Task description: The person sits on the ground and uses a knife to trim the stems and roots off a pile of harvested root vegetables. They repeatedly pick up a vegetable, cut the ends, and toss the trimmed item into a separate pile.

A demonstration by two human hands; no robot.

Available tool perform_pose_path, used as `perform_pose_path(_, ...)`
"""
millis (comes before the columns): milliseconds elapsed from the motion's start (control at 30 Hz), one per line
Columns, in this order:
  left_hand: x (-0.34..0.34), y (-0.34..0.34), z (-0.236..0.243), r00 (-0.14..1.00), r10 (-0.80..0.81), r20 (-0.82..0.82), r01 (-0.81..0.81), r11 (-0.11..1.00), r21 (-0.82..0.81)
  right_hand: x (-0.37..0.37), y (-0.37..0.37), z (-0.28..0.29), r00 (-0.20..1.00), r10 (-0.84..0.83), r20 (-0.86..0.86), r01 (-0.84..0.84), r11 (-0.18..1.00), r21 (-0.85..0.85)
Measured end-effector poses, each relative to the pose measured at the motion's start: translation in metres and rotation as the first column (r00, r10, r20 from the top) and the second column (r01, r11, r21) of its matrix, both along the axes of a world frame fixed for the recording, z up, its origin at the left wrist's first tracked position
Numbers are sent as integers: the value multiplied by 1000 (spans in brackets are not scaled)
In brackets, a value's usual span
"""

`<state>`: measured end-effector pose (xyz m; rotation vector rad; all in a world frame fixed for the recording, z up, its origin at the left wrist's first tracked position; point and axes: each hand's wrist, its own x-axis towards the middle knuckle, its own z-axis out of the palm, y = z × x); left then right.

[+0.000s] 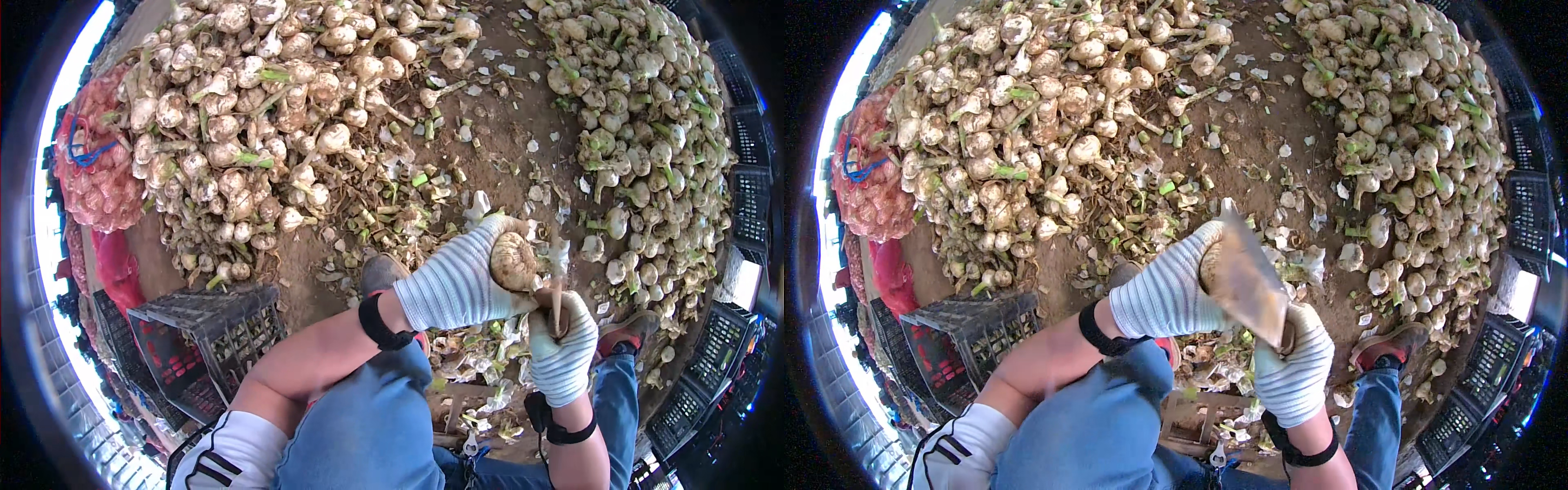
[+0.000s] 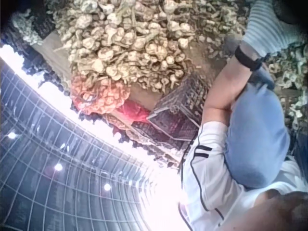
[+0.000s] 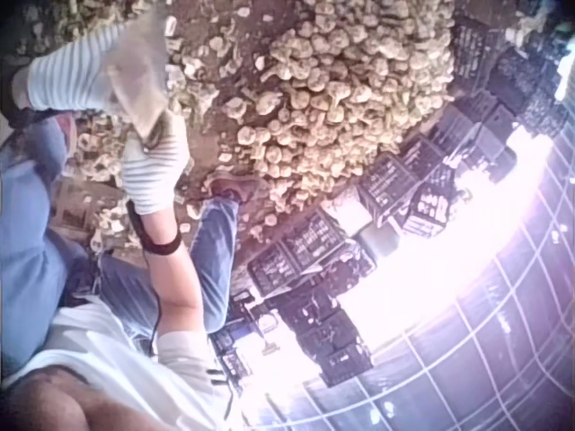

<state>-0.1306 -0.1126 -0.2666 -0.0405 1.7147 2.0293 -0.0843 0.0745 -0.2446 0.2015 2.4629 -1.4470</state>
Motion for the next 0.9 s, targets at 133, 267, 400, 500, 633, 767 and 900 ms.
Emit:
perform_pose_path(133, -4, 3, 2, 998, -6, -55, -2, 990, -139, -6, -1, -5, 998, 6, -55, -3, 999, 49)
perform_pose_path(267, -4, 5, -18, 991, -86, -107, 69, 986, -154, -11, -3, 1, 998, 62, -19, -60, 994, 90)
perform_pose_path(400, 16, -3, -40, 961, -276, 35, 277, 959, -53, -14, -8, 7, 977, 210, -46, -197, 961, 193)
perform_pose_path(500, 25, -5, -28, 963, -160, -219, 205, 958, 199, -15, -6, 10, 950, 290, -117, -253, 933, 255)
perform_pose_path(633, 25, -3, -22, 856, -73, 511, -317, 708, 632, -18, -5, 22, 896, 391, -208, -324, 899, 296)
perform_pose_path(767, 22, -1, -20, 980, -59, 191, 46, 996, 73, -15, 0, 27, 828, 507, -241, -382, 823, 420)
perform_pose_path(900, 19, -4, -4, 997, -7, -74, 8, 1000, 13, -19, -4, 44, 773, 597, -215, -476, 769, 426)
